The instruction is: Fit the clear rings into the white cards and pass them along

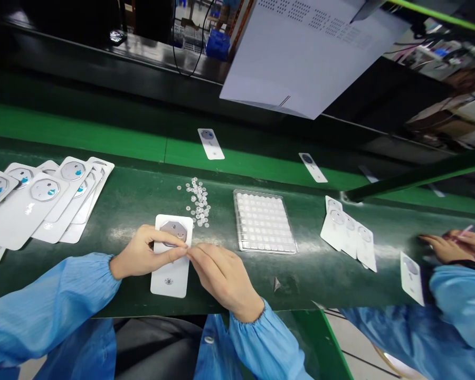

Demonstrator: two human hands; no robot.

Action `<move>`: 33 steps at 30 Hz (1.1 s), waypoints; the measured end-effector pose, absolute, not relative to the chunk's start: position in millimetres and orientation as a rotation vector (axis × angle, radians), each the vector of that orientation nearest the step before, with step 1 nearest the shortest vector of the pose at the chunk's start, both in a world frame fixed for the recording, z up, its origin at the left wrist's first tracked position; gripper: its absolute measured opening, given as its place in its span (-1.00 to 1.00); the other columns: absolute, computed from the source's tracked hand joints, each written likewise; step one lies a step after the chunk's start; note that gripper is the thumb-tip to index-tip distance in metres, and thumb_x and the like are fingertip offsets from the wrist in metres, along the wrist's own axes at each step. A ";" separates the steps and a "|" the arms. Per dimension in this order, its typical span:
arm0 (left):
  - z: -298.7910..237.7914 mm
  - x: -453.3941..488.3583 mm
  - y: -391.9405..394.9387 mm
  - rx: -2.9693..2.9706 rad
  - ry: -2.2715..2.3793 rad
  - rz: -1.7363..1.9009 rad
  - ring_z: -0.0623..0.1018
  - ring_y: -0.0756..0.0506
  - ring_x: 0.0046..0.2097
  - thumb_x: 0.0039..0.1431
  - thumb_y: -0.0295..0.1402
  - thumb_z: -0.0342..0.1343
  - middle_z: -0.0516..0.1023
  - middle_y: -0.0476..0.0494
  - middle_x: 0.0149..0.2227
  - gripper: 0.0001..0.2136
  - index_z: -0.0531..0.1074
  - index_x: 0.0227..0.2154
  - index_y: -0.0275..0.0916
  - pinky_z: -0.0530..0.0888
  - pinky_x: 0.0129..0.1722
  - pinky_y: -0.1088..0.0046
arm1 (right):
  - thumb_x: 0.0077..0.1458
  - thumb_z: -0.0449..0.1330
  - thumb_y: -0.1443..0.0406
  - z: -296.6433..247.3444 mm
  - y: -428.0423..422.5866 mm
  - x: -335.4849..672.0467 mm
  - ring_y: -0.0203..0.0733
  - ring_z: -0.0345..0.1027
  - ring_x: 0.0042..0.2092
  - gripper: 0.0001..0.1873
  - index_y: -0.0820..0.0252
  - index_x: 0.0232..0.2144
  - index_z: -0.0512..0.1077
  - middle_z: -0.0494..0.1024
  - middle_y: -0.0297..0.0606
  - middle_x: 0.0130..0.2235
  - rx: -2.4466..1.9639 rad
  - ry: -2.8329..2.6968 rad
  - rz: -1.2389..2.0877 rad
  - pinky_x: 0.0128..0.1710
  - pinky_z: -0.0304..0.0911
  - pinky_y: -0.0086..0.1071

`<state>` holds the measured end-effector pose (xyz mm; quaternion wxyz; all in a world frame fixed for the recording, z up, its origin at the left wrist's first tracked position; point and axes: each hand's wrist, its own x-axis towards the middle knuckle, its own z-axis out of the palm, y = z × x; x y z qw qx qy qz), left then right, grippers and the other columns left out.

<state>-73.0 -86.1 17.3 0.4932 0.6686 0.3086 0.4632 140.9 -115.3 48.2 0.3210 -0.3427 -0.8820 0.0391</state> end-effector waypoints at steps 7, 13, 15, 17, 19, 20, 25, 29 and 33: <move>23.9 -73.0 -87.5 1.488 0.668 0.960 0.69 -0.11 -0.27 0.22 -0.34 0.31 0.72 -0.13 -0.30 -0.87 0.69 -0.32 -0.31 0.59 -0.28 0.52 | 0.38 0.06 0.45 59.0 -105.8 162.8 -0.11 0.57 -0.21 -0.64 0.16 0.13 0.46 0.66 -0.09 -0.17 -0.623 -2.571 0.015 -0.21 0.49 -0.26; 23.6 -74.7 -84.0 1.525 0.704 0.918 0.69 -0.10 -0.27 0.24 -0.33 0.30 0.72 -0.11 -0.32 -0.87 0.69 -0.30 -0.28 0.58 -0.29 0.52 | 0.35 0.19 0.37 64.4 -112.5 144.7 -0.15 0.54 -0.27 -0.84 0.11 -0.07 0.53 0.64 -0.18 -0.26 -0.959 -2.235 0.477 -0.26 0.47 -0.33; 21.6 -75.3 -83.5 1.598 0.693 0.905 0.69 -0.08 -0.28 0.25 -0.33 0.30 0.72 -0.09 -0.32 -0.87 0.69 -0.29 -0.27 0.57 -0.28 0.52 | 0.37 0.16 0.31 67.7 -114.2 142.0 -0.15 0.50 -0.32 -0.86 0.11 -0.17 0.55 0.62 -0.19 -0.31 -1.082 -2.175 0.719 -0.34 0.43 -0.33; 19.0 -75.2 -83.7 1.669 0.681 0.896 0.68 -0.07 -0.28 0.25 -0.33 0.31 0.72 -0.07 -0.30 -0.89 0.69 -0.28 -0.24 0.55 -0.27 0.53 | 0.36 0.17 0.24 71.3 -114.5 142.1 -0.18 0.42 -0.39 -0.81 0.13 -0.26 0.55 0.57 -0.22 -0.37 -1.218 -2.136 0.932 -0.43 0.35 -0.36; 16.5 -74.3 -84.4 1.703 0.674 0.893 0.69 -0.06 -0.27 0.25 -0.34 0.32 0.72 -0.06 -0.29 -0.91 0.69 -0.26 -0.22 0.54 -0.26 0.54 | 0.34 0.19 0.17 73.1 -113.9 143.1 -0.22 0.34 -0.43 -0.76 0.15 -0.34 0.54 0.53 -0.24 -0.42 -1.316 -2.083 1.081 -0.48 0.28 -0.39; 15.5 -73.6 -84.8 1.698 0.681 0.904 0.69 -0.06 -0.27 0.25 -0.35 0.32 0.73 -0.05 -0.29 -0.91 0.70 -0.26 -0.21 0.54 -0.27 0.54 | 0.32 0.21 0.14 73.1 -113.6 143.4 -0.24 0.32 -0.44 -0.74 0.16 -0.36 0.54 0.52 -0.25 -0.43 -1.348 -2.031 1.139 -0.49 0.26 -0.40; 13.1 -70.5 -86.6 1.667 0.743 1.075 0.71 -0.09 -0.27 0.14 -0.34 0.41 0.73 -0.09 -0.27 -0.84 0.70 -0.21 -0.24 0.58 -0.26 0.54 | 0.14 0.38 0.01 66.5 -114.3 138.7 -0.27 0.29 -0.52 -0.63 0.22 -0.37 0.55 0.45 -0.32 -0.55 -1.413 -1.575 1.408 -0.53 0.23 -0.42; 11.2 -69.8 -86.9 1.696 0.680 1.184 0.72 -0.13 -0.24 0.17 -0.36 0.39 0.73 -0.12 -0.23 -0.84 0.70 -0.19 -0.24 0.62 -0.22 0.49 | 0.05 0.42 -0.06 63.2 -116.0 132.0 -0.29 0.27 -0.56 -0.55 0.23 -0.43 0.54 0.41 -0.34 -0.60 -1.397 -1.457 1.467 -0.55 0.24 -0.41; 10.8 -69.8 -86.9 1.707 0.693 1.191 0.71 -0.11 -0.20 0.17 -0.35 0.39 0.72 -0.11 -0.20 -0.83 0.68 -0.18 -0.23 0.61 -0.15 0.48 | 0.03 0.42 -0.07 64.8 -113.8 132.2 -0.29 0.26 -0.57 -0.54 0.23 -0.45 0.55 0.40 -0.35 -0.62 -1.415 -1.461 1.442 -0.57 0.23 -0.41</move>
